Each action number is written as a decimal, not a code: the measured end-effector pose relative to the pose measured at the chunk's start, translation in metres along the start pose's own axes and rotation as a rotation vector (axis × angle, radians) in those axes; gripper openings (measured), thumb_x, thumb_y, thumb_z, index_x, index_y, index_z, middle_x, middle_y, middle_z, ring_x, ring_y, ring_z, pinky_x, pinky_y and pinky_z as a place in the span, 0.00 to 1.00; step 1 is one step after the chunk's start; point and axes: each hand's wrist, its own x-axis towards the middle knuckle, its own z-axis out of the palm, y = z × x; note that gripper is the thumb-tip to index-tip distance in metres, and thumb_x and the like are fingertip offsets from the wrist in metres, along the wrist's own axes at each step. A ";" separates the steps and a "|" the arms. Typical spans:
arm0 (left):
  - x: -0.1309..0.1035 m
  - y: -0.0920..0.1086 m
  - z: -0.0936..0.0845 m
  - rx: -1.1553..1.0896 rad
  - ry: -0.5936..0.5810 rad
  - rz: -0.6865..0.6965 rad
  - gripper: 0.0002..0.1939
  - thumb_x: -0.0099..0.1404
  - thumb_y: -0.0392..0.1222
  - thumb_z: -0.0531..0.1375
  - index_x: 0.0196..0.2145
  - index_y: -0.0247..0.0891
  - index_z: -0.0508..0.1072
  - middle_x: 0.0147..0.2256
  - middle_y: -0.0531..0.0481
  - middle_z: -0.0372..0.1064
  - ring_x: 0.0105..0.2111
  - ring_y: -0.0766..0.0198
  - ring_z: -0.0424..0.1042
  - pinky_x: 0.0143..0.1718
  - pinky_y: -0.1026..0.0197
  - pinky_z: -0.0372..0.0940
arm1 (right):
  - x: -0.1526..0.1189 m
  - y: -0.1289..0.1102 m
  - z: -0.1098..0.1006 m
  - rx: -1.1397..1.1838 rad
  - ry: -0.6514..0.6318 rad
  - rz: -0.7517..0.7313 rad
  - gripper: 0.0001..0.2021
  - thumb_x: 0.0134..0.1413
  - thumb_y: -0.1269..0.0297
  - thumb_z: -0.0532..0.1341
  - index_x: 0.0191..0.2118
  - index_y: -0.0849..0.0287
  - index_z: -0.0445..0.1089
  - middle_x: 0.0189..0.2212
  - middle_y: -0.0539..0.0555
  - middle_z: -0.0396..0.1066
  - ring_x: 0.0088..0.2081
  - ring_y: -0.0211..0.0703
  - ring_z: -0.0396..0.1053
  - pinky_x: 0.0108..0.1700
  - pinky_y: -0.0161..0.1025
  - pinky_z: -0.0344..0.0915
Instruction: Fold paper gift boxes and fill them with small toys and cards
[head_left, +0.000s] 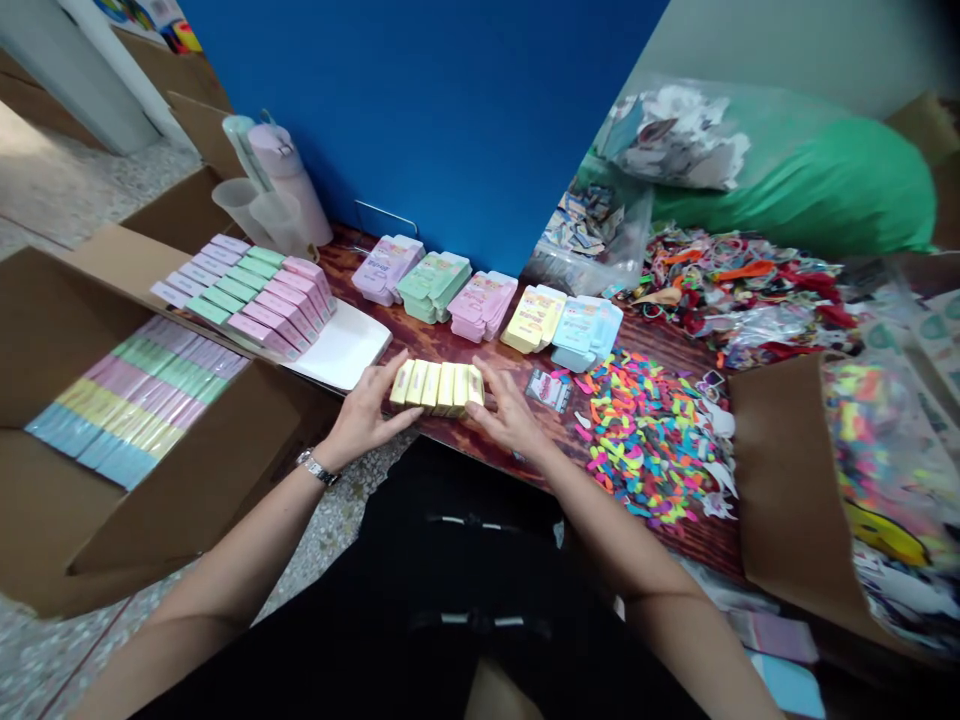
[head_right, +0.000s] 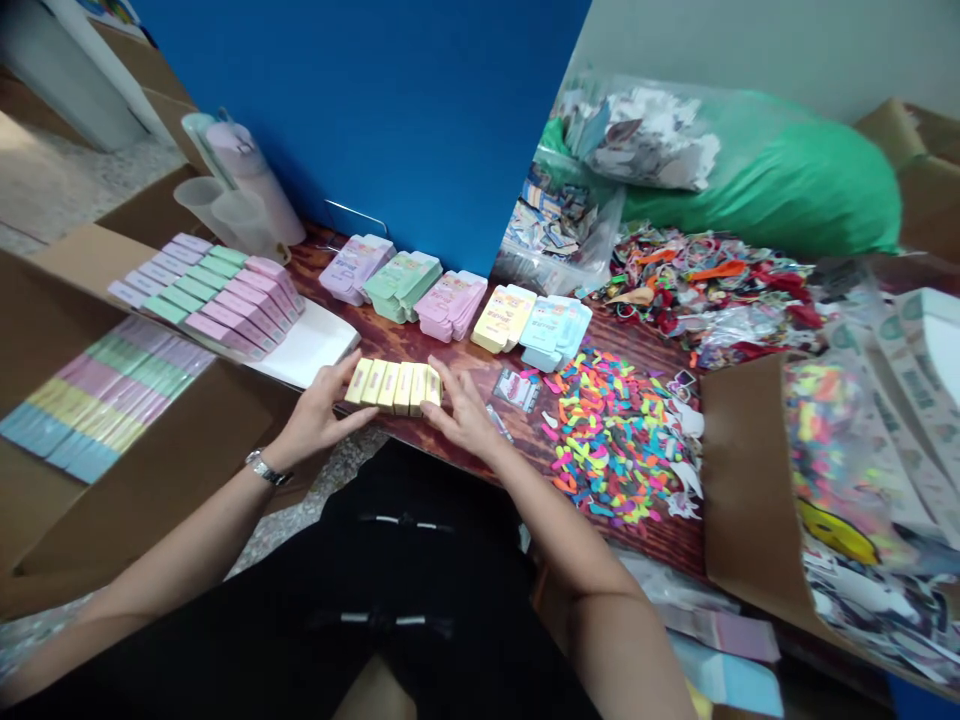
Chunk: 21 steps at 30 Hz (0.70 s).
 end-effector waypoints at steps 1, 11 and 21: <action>-0.001 0.000 0.004 0.055 0.002 0.037 0.39 0.64 0.52 0.62 0.67 0.42 0.52 0.47 0.42 0.60 0.47 0.57 0.66 0.48 0.55 0.69 | -0.001 0.002 -0.001 -0.069 -0.030 -0.018 0.31 0.66 0.53 0.53 0.70 0.58 0.49 0.51 0.61 0.59 0.53 0.45 0.61 0.59 0.45 0.64; -0.012 0.004 0.048 0.250 0.151 0.014 0.27 0.64 0.47 0.62 0.60 0.45 0.67 0.50 0.41 0.53 0.49 0.54 0.66 0.46 0.55 0.70 | -0.001 0.005 0.021 -0.352 -0.061 -0.109 0.24 0.69 0.52 0.49 0.65 0.51 0.61 0.45 0.59 0.55 0.41 0.41 0.64 0.45 0.40 0.71; -0.012 -0.007 -0.026 0.436 0.532 -0.173 0.26 0.65 0.42 0.61 0.60 0.37 0.66 0.48 0.39 0.53 0.49 0.54 0.61 0.52 0.51 0.66 | 0.158 -0.037 0.042 0.048 -0.098 -0.438 0.31 0.66 0.51 0.52 0.67 0.63 0.52 0.57 0.62 0.57 0.59 0.45 0.58 0.64 0.42 0.58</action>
